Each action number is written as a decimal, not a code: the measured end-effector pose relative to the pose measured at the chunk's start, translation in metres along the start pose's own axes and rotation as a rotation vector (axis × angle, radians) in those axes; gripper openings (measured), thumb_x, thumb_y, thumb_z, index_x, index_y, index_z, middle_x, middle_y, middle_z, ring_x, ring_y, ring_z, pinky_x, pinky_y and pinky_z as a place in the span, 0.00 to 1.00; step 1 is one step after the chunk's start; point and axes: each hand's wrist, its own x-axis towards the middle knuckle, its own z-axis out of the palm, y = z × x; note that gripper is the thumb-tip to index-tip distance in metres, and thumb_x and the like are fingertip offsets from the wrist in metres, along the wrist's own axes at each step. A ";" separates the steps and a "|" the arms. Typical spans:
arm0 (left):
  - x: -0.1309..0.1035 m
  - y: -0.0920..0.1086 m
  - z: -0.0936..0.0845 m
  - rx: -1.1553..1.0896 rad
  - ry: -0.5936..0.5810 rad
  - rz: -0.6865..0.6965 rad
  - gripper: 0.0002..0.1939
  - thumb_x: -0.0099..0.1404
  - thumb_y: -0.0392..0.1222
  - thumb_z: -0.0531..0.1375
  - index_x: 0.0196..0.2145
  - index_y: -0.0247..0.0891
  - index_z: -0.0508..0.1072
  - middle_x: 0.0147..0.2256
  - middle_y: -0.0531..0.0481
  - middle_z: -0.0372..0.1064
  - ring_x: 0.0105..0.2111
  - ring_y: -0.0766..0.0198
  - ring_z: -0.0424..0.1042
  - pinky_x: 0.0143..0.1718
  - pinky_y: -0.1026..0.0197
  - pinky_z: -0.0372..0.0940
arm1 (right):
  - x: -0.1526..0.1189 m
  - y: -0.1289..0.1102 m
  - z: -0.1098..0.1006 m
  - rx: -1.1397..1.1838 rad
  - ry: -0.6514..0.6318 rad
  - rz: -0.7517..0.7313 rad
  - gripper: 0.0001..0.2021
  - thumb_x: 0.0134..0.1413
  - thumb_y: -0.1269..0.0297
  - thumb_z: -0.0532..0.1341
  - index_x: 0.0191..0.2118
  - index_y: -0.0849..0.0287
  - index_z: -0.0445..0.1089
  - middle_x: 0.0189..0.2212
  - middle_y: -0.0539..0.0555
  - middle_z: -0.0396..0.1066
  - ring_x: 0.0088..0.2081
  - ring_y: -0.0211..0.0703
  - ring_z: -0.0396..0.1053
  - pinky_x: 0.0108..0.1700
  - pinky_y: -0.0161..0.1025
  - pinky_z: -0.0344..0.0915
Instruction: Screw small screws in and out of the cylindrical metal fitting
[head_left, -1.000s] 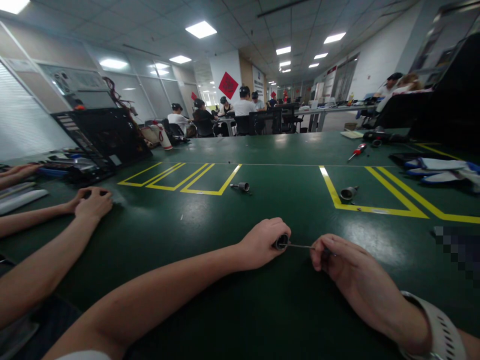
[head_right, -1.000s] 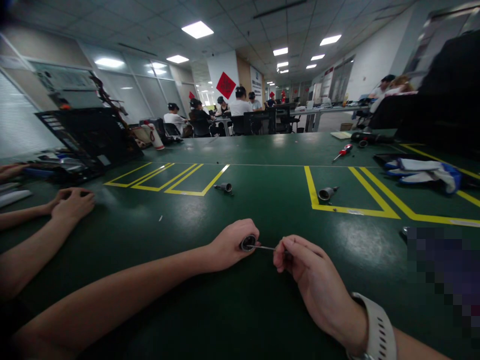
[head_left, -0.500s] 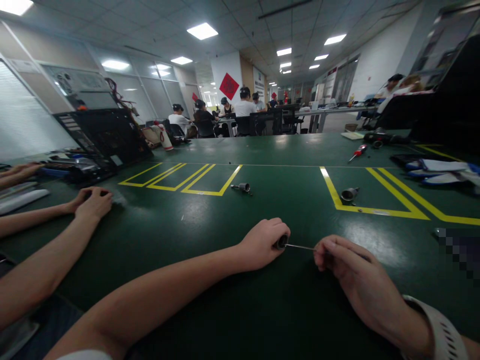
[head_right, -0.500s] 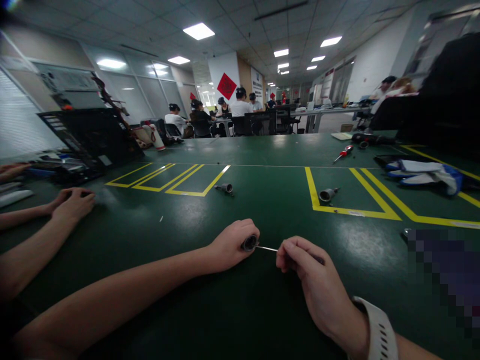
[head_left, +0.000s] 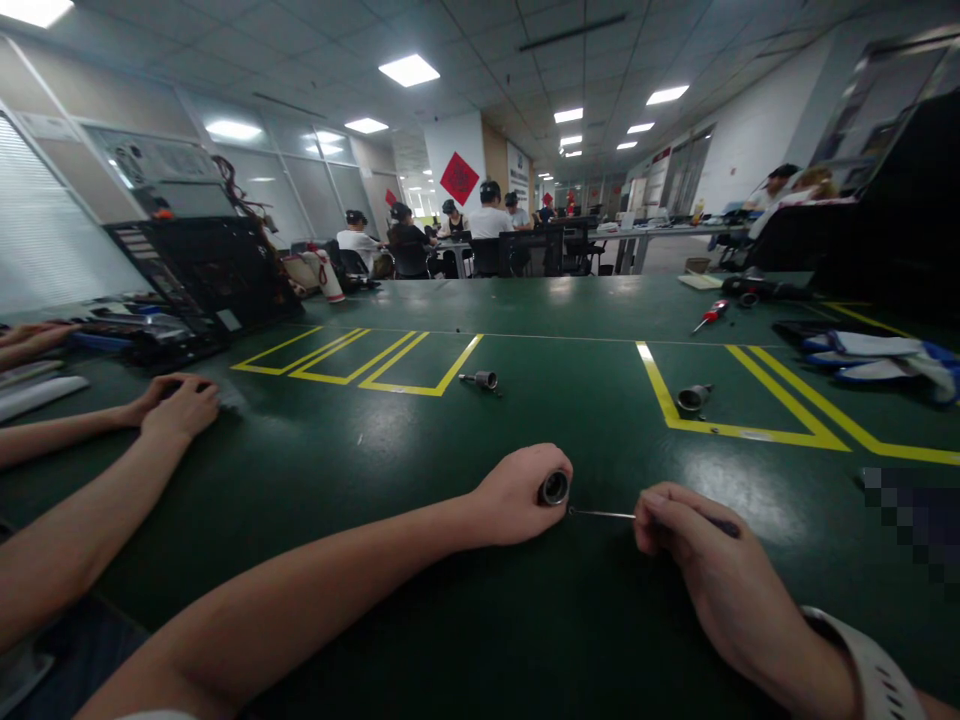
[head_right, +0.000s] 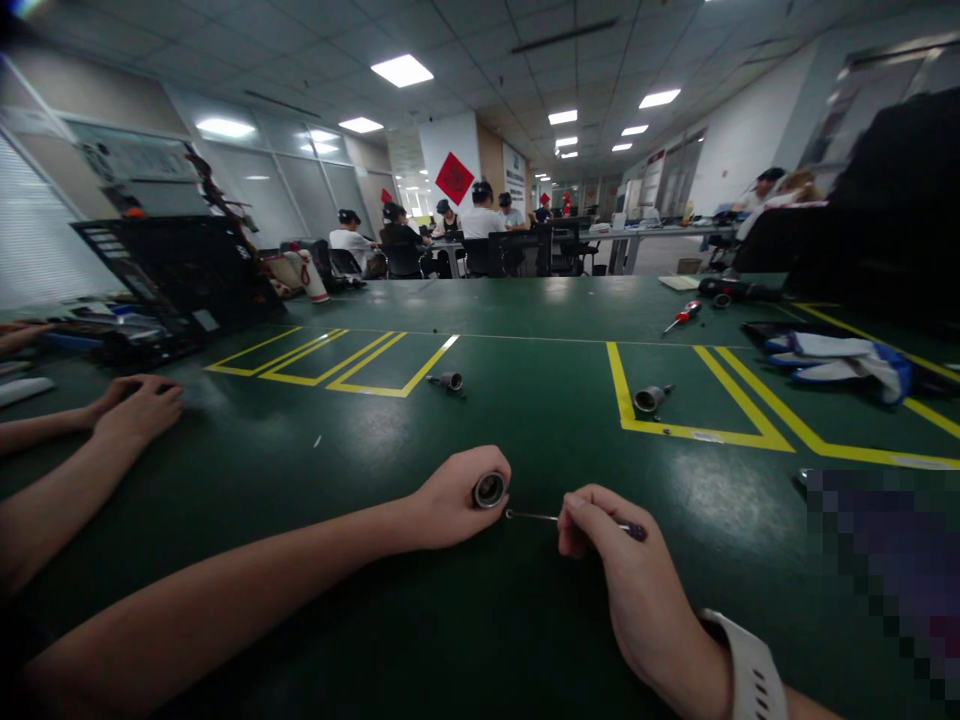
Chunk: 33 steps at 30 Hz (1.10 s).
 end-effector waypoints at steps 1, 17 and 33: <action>0.000 -0.001 0.000 -0.043 0.001 0.024 0.07 0.56 0.35 0.58 0.34 0.35 0.64 0.34 0.51 0.65 0.34 0.66 0.65 0.35 0.63 0.62 | 0.000 0.001 0.000 -0.006 -0.001 0.005 0.15 0.48 0.53 0.59 0.20 0.59 0.68 0.19 0.51 0.65 0.25 0.42 0.61 0.29 0.40 0.57; -0.003 0.002 -0.003 -0.136 -0.091 0.067 0.14 0.54 0.36 0.59 0.38 0.37 0.61 0.38 0.48 0.64 0.35 0.65 0.64 0.34 0.63 0.63 | 0.000 0.001 -0.005 0.250 -0.041 -0.079 0.14 0.50 0.59 0.57 0.18 0.58 0.65 0.18 0.50 0.59 0.24 0.40 0.57 0.28 0.39 0.56; 0.004 -0.003 -0.003 0.084 -0.014 0.144 0.10 0.54 0.33 0.56 0.36 0.36 0.63 0.34 0.49 0.64 0.34 0.64 0.63 0.38 0.61 0.59 | -0.011 -0.022 0.007 -0.650 -0.255 -0.541 0.09 0.58 0.62 0.53 0.30 0.55 0.67 0.30 0.52 0.68 0.34 0.44 0.64 0.36 0.41 0.61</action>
